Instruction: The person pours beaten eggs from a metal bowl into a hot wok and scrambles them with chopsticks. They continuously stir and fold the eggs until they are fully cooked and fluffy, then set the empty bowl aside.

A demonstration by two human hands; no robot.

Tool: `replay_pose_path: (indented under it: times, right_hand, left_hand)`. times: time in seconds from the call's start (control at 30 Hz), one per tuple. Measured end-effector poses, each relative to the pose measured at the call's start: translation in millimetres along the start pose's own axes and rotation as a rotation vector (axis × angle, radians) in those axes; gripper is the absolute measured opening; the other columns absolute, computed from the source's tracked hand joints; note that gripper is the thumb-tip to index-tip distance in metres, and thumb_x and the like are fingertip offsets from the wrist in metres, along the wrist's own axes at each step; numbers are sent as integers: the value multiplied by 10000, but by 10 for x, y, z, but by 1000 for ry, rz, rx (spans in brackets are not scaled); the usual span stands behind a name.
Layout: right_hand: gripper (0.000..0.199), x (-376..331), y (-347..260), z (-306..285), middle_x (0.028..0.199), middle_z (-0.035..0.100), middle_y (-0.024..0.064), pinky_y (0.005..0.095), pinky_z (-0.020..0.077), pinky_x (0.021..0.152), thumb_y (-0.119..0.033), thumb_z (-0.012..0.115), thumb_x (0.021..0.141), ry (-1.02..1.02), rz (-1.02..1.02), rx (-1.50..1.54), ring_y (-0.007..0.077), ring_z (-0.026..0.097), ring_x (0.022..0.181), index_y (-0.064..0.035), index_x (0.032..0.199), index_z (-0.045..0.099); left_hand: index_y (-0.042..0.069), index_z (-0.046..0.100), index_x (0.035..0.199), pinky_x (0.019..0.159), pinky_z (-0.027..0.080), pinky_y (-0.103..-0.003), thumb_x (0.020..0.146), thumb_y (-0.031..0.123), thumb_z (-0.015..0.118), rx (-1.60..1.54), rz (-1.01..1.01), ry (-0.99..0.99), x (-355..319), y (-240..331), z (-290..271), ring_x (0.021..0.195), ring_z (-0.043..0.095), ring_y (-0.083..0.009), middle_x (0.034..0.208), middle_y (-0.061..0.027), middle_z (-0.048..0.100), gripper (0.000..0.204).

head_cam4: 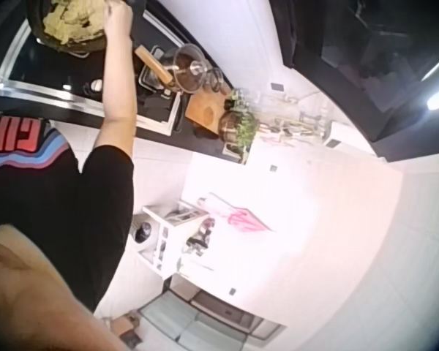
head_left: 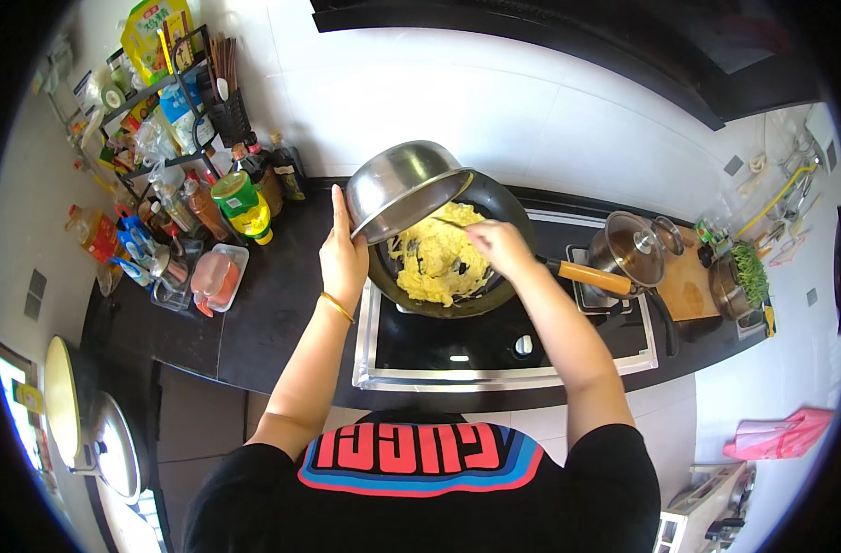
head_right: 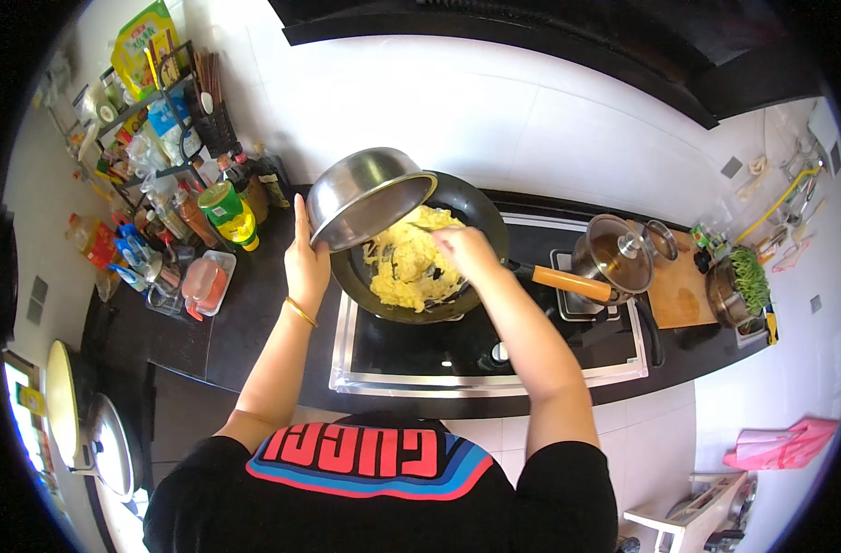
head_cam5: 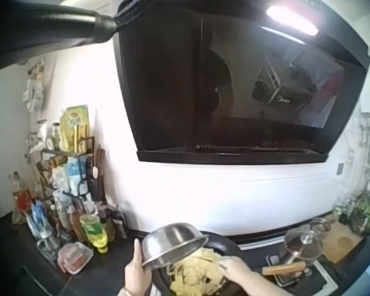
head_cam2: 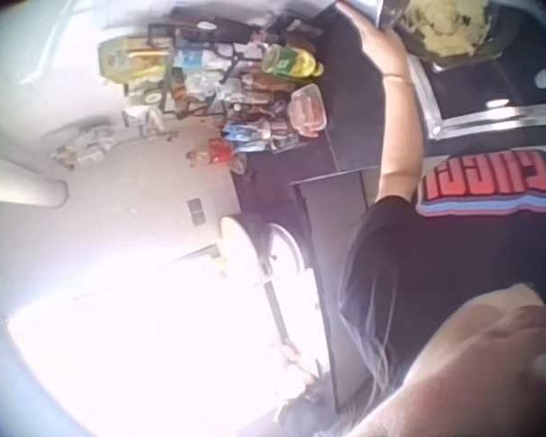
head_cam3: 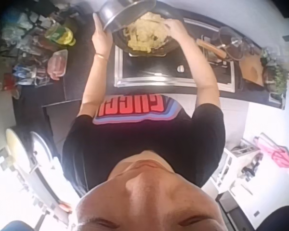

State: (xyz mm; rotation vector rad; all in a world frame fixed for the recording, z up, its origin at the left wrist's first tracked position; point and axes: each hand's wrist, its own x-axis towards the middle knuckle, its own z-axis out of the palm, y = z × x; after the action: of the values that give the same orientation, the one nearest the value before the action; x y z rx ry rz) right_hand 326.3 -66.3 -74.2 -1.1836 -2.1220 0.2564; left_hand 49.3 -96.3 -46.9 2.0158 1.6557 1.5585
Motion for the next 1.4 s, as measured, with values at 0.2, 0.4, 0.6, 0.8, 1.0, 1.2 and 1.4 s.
replay_pose_path:
  times: [0.2,0.4,0.6,0.8,1.0,1.2,1.4]
  right_hand:
    - [84,-337,-611,-591,741,648,101,274,477,534,-83,666,786,-391,-81,152,176,621,599,-22,842,680]
    - [113,-164,-592,-279,697,612,102,294,457,530,-115,623,811,-140,18,229,202,575,556,-14,848,658]
    - [114,-325,-800,-589,716,618,85,257,427,504,-116,650,817,-139,-29,230,145,551,540,-6,845,660]
    - [76,-359,-849,-894,726,616,58,192,423,504,-48,673,802,157,-2,348,87,559,576,14,840,652]
    - [102,-265,-958,-899,791,625,78,210,432,502,-47,683,788,368,-233,210,116,567,578,8,859,634]
    - [88,-334,-834,-729,736,607,59,216,374,455,-61,691,782,208,-182,243,112,513,521,-13,835,639]
    - [113,-506,-588,-845,728,636,57,223,447,544,-125,674,814,-104,231,381,101,579,594,-14,836,668]
  left_hand:
    - [120,155,1447,628,485,-416,733,-54,475,12,0,12,-11,-88,-38,729,612,-411,858,-262,611,802]
    - [118,168,1444,628,482,-417,737,-47,477,-19,2,2,43,-44,0,715,609,-409,831,-254,610,789]
    - [111,193,1437,633,498,-411,737,-42,495,-30,-101,-65,70,-72,-32,731,615,-395,891,-251,612,777]
    - [121,219,1432,647,506,-403,734,-61,520,-41,79,-67,99,-220,18,756,618,-391,934,-244,613,782]
    - [124,245,1425,722,514,-384,745,-75,537,-84,237,-135,128,-204,28,881,611,-388,1077,-243,588,767]
    - [126,246,1425,728,518,-380,751,-70,537,-94,301,-100,146,-96,73,871,615,-389,1047,-234,602,760]
    - [126,193,1438,659,513,-407,715,-60,529,14,80,-130,153,-160,84,760,614,-387,938,-225,615,819]
